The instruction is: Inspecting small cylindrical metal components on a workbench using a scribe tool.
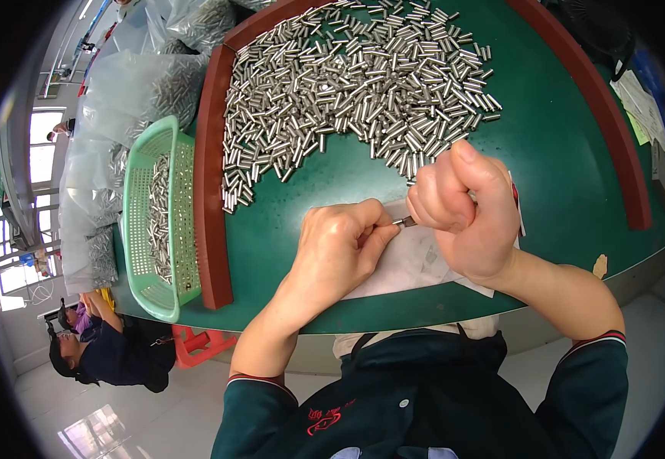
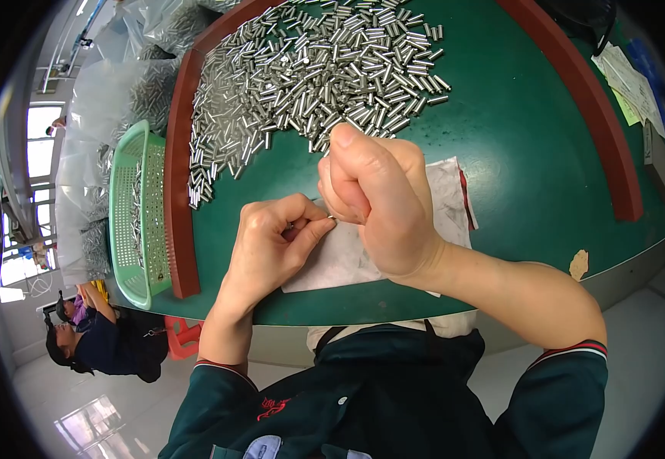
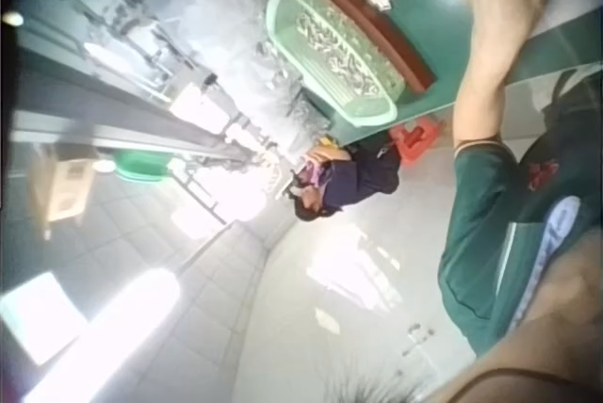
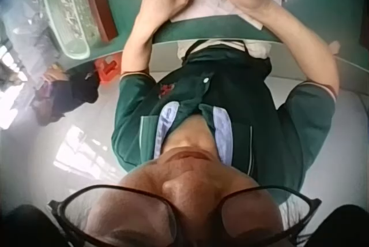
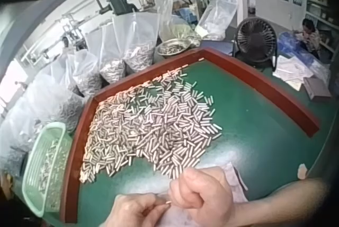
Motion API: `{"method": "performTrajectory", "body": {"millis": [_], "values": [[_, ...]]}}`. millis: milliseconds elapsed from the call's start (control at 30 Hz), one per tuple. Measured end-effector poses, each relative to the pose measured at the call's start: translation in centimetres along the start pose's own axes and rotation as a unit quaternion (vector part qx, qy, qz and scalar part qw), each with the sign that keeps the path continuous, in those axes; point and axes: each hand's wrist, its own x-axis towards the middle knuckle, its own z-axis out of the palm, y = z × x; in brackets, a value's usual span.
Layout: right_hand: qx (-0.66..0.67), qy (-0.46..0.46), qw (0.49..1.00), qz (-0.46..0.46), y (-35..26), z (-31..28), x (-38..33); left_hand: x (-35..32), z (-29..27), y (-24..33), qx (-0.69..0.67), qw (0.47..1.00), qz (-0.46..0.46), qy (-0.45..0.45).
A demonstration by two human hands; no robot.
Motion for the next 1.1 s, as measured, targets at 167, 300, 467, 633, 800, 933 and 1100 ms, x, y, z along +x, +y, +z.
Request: {"method": "performTrajectory", "body": {"millis": [167,300,467,633,800,933,1100], "values": [[-0.016,0.001,1.000,0.007,0.2,0.1,-0.3,-0.1,0.0,-0.1,-0.005,1.000,-0.009,0.002],[-0.062,-0.011,0.998,-0.023,0.4,0.5,-0.8,0.2,-0.2,0.3,-0.005,1.000,0.001,-0.004],[-0.099,-0.003,0.995,-0.029,0.3,0.8,-0.7,0.3,-0.4,0.5,0.013,1.000,-0.001,-0.018],[-0.032,0.017,0.999,-0.003,0.5,0.4,-0.4,0.3,-1.3,0.5,-0.026,0.996,-0.066,-0.046],[0.010,0.000,1.000,0.009,0.3,-0.2,-0.4,0.8,-2.3,-2.1,-0.641,0.741,-0.163,-0.118],[0.010,0.002,1.000,0.011,0.0,0.1,-0.3,1.2,-2.3,-2.9,-0.683,0.703,-0.176,-0.092],[0.009,-0.005,1.000,0.016,0.1,-0.1,0.1,1.6,-2.6,-2.7,-0.670,0.712,-0.199,-0.061]]}}
